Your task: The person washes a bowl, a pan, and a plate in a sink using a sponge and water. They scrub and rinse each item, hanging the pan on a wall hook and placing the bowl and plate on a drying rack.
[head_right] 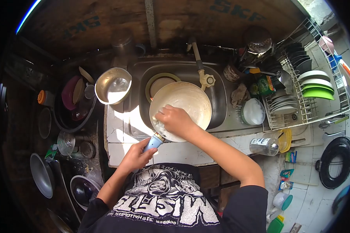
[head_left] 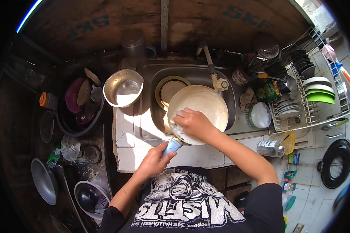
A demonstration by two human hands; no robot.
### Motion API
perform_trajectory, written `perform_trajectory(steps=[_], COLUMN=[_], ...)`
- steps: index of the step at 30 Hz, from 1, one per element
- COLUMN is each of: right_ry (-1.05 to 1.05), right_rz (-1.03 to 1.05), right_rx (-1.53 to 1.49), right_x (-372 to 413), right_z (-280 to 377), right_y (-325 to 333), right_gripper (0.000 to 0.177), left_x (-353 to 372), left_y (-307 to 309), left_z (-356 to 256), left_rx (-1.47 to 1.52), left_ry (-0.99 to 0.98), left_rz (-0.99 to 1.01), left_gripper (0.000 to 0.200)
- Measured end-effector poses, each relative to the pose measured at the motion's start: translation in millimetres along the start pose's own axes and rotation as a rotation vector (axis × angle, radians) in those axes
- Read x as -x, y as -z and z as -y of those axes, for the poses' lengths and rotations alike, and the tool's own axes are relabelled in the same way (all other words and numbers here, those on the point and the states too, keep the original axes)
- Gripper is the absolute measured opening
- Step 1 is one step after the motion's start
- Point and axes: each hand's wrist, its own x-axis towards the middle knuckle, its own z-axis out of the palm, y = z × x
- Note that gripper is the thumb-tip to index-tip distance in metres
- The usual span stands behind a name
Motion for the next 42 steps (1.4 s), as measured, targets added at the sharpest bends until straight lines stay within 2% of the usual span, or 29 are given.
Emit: perform_trajectory(steps=[1, 2, 4, 7, 8, 10, 13, 16, 17, 20, 22, 23, 24, 25, 28, 31, 34, 35, 38, 39, 42], right_ry=[-0.036, -0.085, -0.3, -0.04, 0.007, -0.059, -0.214, -0.027, 0.06, -0.106, -0.167, -0.192, -0.222, -0.204, -0.071, -0.101, -0.104, -0.123, -0.008, 0.133, 0.002], right_rz=[-0.006, -0.153, -0.126, 0.025, 0.106, -0.123, -0.271, -0.205, -0.227, -0.198, -0.151, -0.126, -0.09, 0.005, 0.031, -0.01, 0.005, -0.032, -0.223, -0.291, -0.225], right_rx=[0.013, 0.067, 0.247, 0.019, 0.058, 0.138, 0.304, 0.305, 0.413, 0.661, 0.782, 0.836, 0.882, 0.865, 0.748, 0.896, 0.817, 0.784, 0.762, 0.791, 0.783], right_x=[7.9, 10.5, 21.1, 24.3, 21.4, 9.1, 3.3, -6.9, -9.7, -16.0, -14.1, -12.7, -9.2, -7.6, 4.3, 8.9, 10.3, 6.2, -15.6, -21.5, -22.2], right_z=[-2.1, -12.6, -38.3, -6.1, 4.0, -24.6, -50.3, -13.0, -18.4, -55.5, -60.6, -59.1, -56.9, -59.4, -61.8, -54.4, -61.7, -67.0, -62.9, -60.5, -70.4], right_y=[9.8, 22.6, 31.0, 18.9, 11.5, 11.6, 18.2, 3.6, 7.7, 53.0, 58.3, 59.3, 59.7, 60.4, 76.3, 76.2, 75.2, 77.6, 65.1, 60.8, 75.6], right_gripper=[0.022, 0.013, 0.014, 0.015, 0.016, 0.013, 0.012, 0.011, 0.012, 0.011, 0.008, 0.007, 0.006, 0.005, 0.007, 0.008, 0.007, 0.008, 0.008, 0.007, 0.006], left_x=[0.7, 0.9, 1.0, -3.3, -3.7, -1.4, -2.0, -10.0, -10.6, -10.2, -10.4, -13.5, -13.1, -8.6, -7.2, -12.3, -16.7, -19.8, -27.7, -29.7, -25.4], left_y=[0.5, 1.0, -2.0, -6.3, -8.8, -4.7, -2.1, -3.5, -3.9, -1.9, 5.0, 4.9, 4.9, 3.0, 4.0, 3.3, -1.8, -3.3, -13.6, -17.4, -12.5], left_z=[0.1, 0.3, 4.4, 11.7, 12.9, -0.2, 0.1, -10.1, -12.8, -12.6, -20.9, -11.1, -14.0, -17.3, -17.5, -21.1, -21.6, -24.7, -35.0, -36.4, -43.0], left_rx=[-0.004, -0.006, -0.021, -0.105, -0.139, -0.126, -0.153, -0.139, -0.122, -0.137, -0.115, -0.183, -0.143, -0.102, -0.102, -0.087, -0.141, -0.155, -0.102, -0.083, 0.03], left_ry=[0.014, 0.027, -0.005, -0.093, -0.127, -0.093, -0.111, -0.178, -0.181, -0.178, -0.134, -0.219, -0.197, -0.166, -0.161, -0.151, -0.164, -0.169, -0.182, -0.181, -0.096], left_rz=[0.004, 0.007, -0.011, -0.029, -0.034, 0.005, -0.013, -0.018, -0.029, -0.053, -0.064, -0.094, -0.077, -0.052, -0.076, -0.066, -0.034, -0.014, 0.006, -0.006, -0.001], left_gripper=[0.042, 0.043, 0.044, 0.046, 0.047, 0.048, 0.048, 0.048, 0.048, 0.045, 0.043, 0.04, 0.04, 0.039, 0.038, 0.039, 0.041, 0.042, 0.042, 0.041, 0.039])
